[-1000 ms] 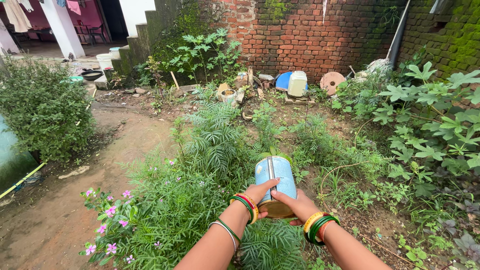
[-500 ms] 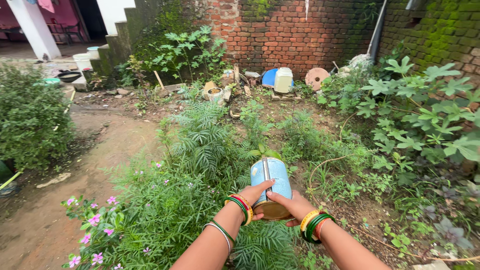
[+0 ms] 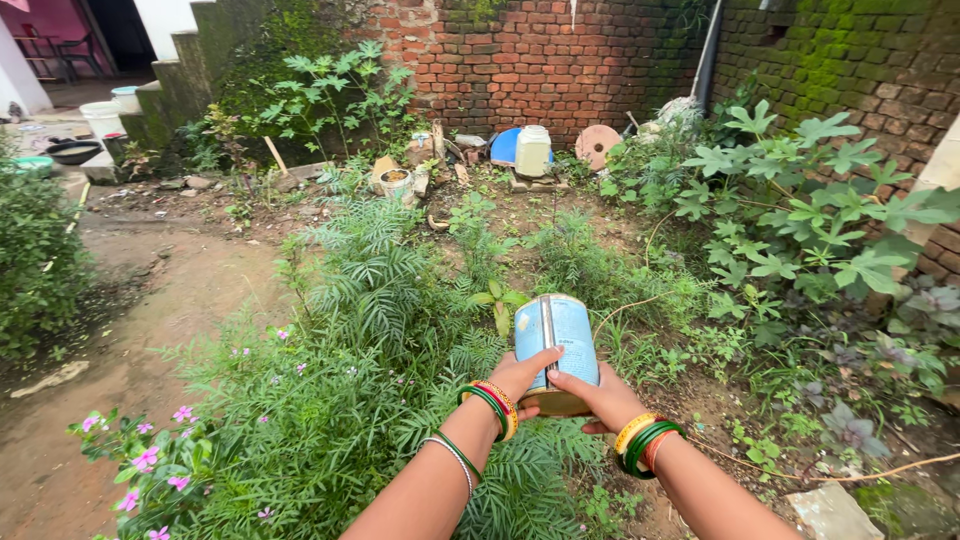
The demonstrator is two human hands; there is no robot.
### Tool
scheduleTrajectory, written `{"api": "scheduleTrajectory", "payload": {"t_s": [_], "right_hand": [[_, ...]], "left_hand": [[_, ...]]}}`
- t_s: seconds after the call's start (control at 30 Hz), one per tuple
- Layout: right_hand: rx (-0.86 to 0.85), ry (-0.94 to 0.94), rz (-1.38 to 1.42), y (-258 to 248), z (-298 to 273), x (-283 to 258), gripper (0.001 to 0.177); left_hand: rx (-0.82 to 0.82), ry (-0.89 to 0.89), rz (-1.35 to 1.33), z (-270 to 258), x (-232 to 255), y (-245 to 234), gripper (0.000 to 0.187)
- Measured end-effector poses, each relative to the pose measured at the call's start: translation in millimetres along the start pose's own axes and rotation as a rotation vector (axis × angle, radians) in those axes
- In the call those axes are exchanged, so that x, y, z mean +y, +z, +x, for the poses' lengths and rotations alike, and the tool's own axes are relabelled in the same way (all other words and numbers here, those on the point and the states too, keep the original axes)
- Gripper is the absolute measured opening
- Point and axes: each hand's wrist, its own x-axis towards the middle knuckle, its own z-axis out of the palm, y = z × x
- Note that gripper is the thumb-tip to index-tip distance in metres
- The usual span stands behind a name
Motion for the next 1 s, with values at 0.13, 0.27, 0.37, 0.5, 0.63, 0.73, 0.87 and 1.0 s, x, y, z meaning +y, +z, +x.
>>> {"api": "scheduleTrajectory", "payload": {"t_s": [0.13,0.27,0.37,0.5,0.63,0.73,0.87,1.0], "right_hand": [[0.154,-0.09,0.059,-8.5,7.3,17.3,0.1],[0.21,-0.049,0.072,-16.9,3.9,22.6,0.108],[0.176,0.012,0.05,-26.1,-0.3,20.4,0.097],[0.146,0.074,0.034,-43.6,3.2,14.9,0.091],[0.102,0.087,0.058,-70.3,14.2,7.6,0.088],[0.093,0.137,0.029,-94.2,21.4,-3.0,0.089],[0.133,0.163,-0.006,-116.1,23.6,-15.7,0.09],[0.195,0.101,0.091,-129.2,26.0,-16.9,0.089]], "left_hand": [[-0.046,0.112,-0.033,-2.4,4.6,9.2,0.09],[-0.036,0.117,-0.043,-0.1,6.0,21.8,0.093],[-0.048,0.074,-0.04,3.4,5.9,29.6,0.094],[-0.063,-0.006,-0.02,14.5,9.6,42.9,0.097],[-0.075,-0.002,-0.006,42.4,24.1,61.5,0.102],[-0.108,-0.03,0.008,64.4,39.6,77.6,0.098],[-0.177,-0.053,-0.017,81.2,62.4,95.1,0.096],[-0.144,0.054,0.011,82.8,84.2,106.6,0.103]]}}
